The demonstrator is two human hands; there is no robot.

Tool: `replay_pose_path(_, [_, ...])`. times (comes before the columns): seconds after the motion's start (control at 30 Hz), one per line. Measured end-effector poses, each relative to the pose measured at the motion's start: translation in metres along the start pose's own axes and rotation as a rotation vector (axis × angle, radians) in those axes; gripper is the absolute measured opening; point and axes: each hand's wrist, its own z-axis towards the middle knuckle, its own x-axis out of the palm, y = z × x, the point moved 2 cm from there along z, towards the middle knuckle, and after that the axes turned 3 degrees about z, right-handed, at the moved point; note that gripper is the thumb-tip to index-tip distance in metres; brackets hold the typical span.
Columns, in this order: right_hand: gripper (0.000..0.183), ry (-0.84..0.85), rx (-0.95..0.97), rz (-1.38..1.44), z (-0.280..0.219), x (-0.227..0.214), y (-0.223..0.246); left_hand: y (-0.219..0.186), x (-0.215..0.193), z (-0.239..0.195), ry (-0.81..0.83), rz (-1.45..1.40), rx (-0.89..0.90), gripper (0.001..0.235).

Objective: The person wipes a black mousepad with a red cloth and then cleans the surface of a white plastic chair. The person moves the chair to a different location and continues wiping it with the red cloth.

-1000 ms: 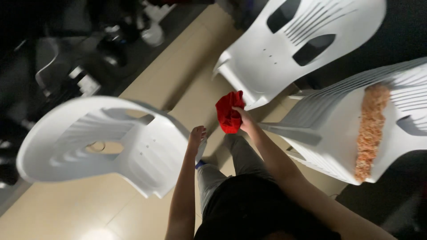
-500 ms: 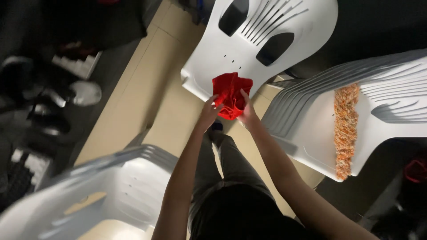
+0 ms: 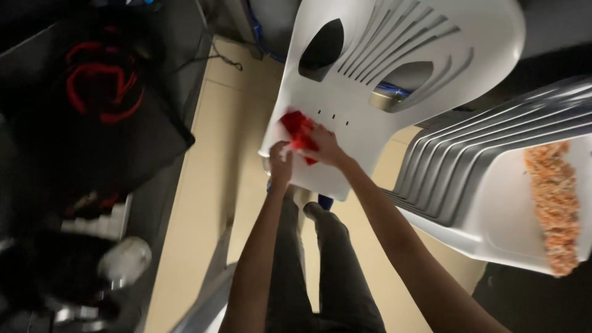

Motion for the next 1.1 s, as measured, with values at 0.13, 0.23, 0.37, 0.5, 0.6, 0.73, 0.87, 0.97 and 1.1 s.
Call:
replay_pose_path(0.13, [0.082,0.112,-0.254,-0.763,0.012,0.050,0.000,0.001,-0.036,0.024,-0.147,0.247,0.165,0.037])
replay_pose_path(0.23, [0.085,0.045,-0.316,-0.857,0.012,0.077,-0.020,-0.021,-0.047,0.027,-0.143,0.300,0.221,0.036])
replay_pose_path(0.37, [0.078,0.012,-0.628,-0.943,0.025,0.072,-0.038,-0.041,-0.048,0.032,-0.176,0.211,0.371,0.047])
replay_pose_path(0.5, [0.069,0.099,-0.634,-1.066,0.094,0.030,-0.022,-0.021,-0.041,0.035,-0.189,0.129,0.499,0.061])
replay_pose_path(0.6, [0.075,-0.233,-0.535,-0.971,0.125,0.023,0.001,-0.014,-0.039,0.033,-0.211,0.116,0.573,0.071])
replay_pose_path(0.73, [0.073,-0.508,-0.400,-0.783,0.098,0.067,0.004,0.003,-0.036,0.041,-0.219,0.001,0.600,0.079])
replay_pose_path(0.87, [0.066,-0.034,-0.541,-0.811,0.004,0.115,-0.037,0.018,-0.035,0.028,-0.247,0.096,0.582,0.076])
replay_pose_path(0.97, [0.068,0.156,-0.790,-0.790,-0.041,0.081,-0.025,0.013,-0.026,0.018,-0.157,-0.022,0.599,0.080])
replay_pose_path(1.1, [0.056,0.063,-0.900,-0.984,0.045,-0.010,-0.023,-0.015,-0.028,0.000,0.002,0.077,0.621,0.080])
